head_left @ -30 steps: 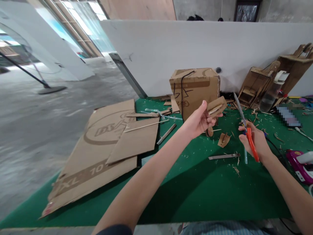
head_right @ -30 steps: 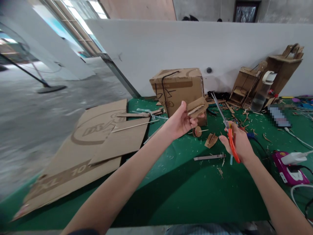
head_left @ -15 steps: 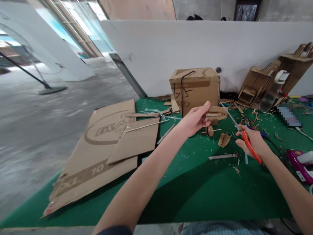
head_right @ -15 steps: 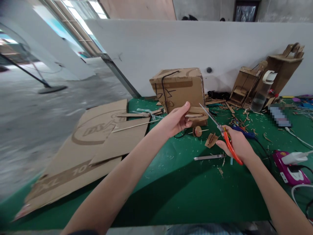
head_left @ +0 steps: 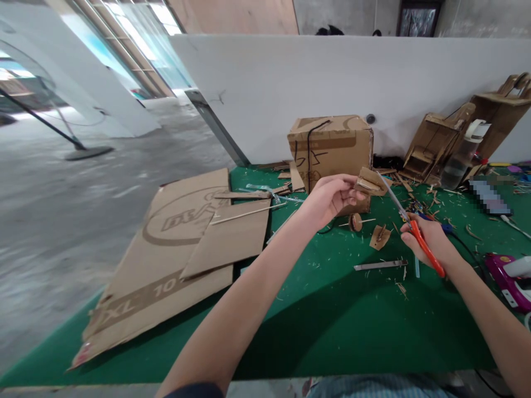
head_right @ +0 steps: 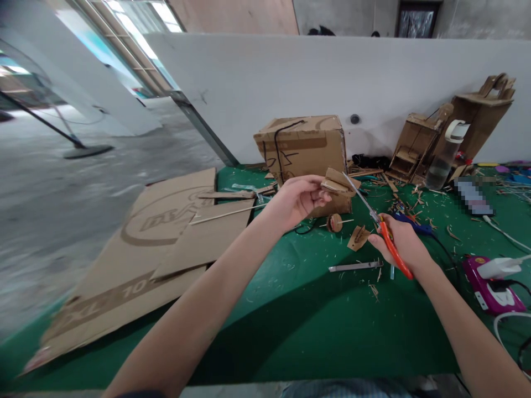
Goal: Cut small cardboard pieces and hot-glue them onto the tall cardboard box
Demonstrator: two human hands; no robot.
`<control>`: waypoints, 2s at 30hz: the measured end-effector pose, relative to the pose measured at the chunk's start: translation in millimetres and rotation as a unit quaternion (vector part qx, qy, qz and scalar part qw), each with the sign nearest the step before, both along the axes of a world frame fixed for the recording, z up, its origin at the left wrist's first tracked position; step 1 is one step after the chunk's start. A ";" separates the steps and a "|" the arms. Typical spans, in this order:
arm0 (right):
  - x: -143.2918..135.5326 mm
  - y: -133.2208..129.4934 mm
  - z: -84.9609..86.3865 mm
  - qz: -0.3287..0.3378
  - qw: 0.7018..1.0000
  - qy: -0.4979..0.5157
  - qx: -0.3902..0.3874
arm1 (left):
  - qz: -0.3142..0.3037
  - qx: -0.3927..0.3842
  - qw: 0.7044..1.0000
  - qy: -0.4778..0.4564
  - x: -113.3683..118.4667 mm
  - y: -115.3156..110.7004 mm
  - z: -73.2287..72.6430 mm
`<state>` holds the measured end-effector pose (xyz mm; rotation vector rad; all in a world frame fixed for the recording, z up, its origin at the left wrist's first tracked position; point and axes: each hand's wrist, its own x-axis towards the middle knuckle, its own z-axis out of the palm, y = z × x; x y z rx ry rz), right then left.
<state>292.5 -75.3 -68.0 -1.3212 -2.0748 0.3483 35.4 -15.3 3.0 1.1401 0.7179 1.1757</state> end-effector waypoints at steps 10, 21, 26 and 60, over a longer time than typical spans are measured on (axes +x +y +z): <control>-2.6 -2.5 1.2 -0.007 1.000 0.009 -0.003 | 0.092 0.139 0.976 0.140 9.0 -8.3 0.0; -4.7 -7.2 7.9 0.002 1.000 0.011 -0.001 | 0.153 0.154 0.955 0.199 11.9 -16.0 6.5; -4.1 -5.2 4.0 0.002 1.000 0.018 -0.010 | 0.176 0.153 0.957 0.175 13.3 -15.4 3.9; -2.9 -4.9 2.8 -0.084 0.990 -0.098 0.053 | 0.143 0.184 0.954 0.190 13.2 -20.4 7.8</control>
